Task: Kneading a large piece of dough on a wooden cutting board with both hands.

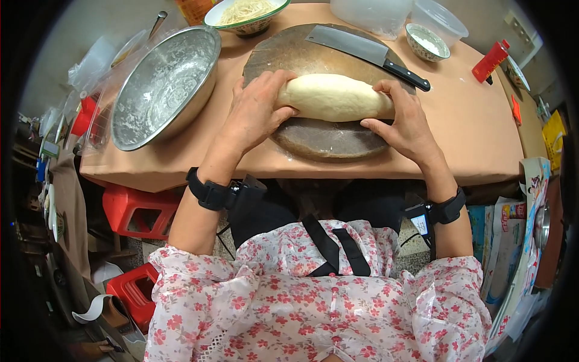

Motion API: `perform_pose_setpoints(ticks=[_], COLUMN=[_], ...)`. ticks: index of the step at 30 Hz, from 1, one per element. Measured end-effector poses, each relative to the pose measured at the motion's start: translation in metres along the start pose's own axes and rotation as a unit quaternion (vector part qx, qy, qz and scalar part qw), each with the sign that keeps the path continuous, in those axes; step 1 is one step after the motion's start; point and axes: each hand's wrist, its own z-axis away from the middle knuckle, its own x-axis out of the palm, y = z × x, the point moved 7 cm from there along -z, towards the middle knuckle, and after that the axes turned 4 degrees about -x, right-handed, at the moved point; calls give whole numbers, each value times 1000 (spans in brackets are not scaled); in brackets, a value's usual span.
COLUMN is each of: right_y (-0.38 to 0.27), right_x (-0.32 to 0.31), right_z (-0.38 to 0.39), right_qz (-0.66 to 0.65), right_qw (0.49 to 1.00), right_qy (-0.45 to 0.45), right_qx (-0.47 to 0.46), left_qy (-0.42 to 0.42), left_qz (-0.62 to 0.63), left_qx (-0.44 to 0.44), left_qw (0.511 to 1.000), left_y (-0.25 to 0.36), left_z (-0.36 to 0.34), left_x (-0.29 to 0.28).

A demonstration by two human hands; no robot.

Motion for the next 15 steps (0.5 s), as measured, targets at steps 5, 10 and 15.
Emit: perform_pose_setpoints(ticks=[5, 10, 15], right_y=[-10, -46, -61], right_x=[0, 25, 41], right_z=[-15, -42, -33], right_qz=[-81, 43, 115], right_qw=[997, 996, 985], right_qy=[10, 38, 85], right_qx=[17, -65, -97], left_qy=[-5, 42, 21], left_qz=[20, -56, -101], left_qx=[16, 72, 51], left_qw=[1000, 995, 993], left_y=[12, 30, 38], left_z=[-6, -21, -17], left_x=[1, 17, 36])
